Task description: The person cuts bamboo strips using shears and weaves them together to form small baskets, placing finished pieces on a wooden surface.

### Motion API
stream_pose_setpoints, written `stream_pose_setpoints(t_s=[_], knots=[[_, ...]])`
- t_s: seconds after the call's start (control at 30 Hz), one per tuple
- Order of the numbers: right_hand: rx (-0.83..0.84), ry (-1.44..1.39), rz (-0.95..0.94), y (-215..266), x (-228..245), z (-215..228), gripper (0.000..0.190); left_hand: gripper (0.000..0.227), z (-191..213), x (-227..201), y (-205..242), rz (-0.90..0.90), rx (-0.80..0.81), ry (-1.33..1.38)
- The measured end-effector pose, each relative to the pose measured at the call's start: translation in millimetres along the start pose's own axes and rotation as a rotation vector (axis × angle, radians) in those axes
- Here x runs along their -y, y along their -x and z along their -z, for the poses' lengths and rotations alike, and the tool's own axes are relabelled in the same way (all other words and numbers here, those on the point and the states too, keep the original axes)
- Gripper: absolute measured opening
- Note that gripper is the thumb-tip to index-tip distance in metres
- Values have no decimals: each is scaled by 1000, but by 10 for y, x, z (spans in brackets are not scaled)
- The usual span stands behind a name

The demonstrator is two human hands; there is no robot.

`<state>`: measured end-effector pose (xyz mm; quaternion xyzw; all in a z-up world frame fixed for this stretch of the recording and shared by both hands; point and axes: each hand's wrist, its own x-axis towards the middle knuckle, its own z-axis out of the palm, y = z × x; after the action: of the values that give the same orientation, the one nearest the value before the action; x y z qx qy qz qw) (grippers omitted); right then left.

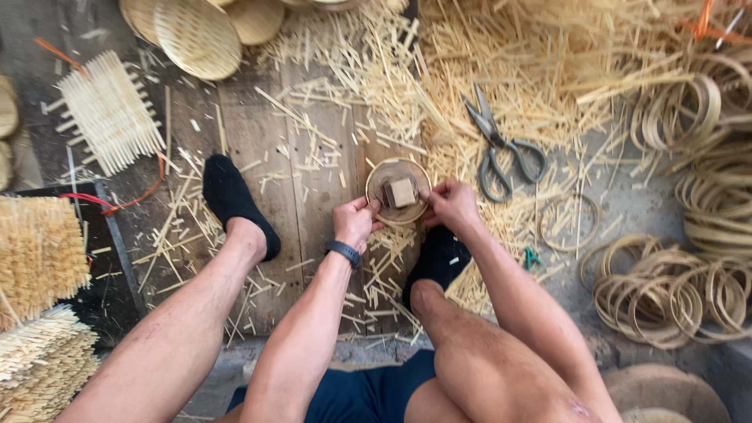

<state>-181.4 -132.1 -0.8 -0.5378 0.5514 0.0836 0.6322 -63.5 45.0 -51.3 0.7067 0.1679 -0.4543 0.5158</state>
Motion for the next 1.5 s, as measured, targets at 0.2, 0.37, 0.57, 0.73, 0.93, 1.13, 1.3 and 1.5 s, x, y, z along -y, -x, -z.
stream_pose_setpoints(t_s=[0.2, 0.37, 0.57, 0.73, 0.93, 1.13, 1.3, 1.5], knots=[[214, -125, 104, 281, 38, -121, 40, 43, 178, -436, 271, -647, 203, -566], [-34, 348, 502, 130, -146, -333, 40, 70, -284, -655, 431, -765, 136, -553], [284, -120, 203, 131, -96, -205, 45, 74, -168, -679, 253, -787, 264, -556], [473, -494, 220, 190, -212, 27, 43, 55, 88, -472, -432, -470, 211, -564], [478, -602, 279, 143, -448, 207, 40, 34, 622, -1411, -785, -360, 117, -663], [441, -588, 263, 112, -481, 150, 41, 49, 706, -3132, -12, -498, 397, 591], [477, -570, 233, 245, -192, -53, 45, 56, 271, -2232, -66, -200, 325, -264], [409, -378, 320, 218, 24, -256, 60, 56, 38, -437, -144, 41, 260, -19]])
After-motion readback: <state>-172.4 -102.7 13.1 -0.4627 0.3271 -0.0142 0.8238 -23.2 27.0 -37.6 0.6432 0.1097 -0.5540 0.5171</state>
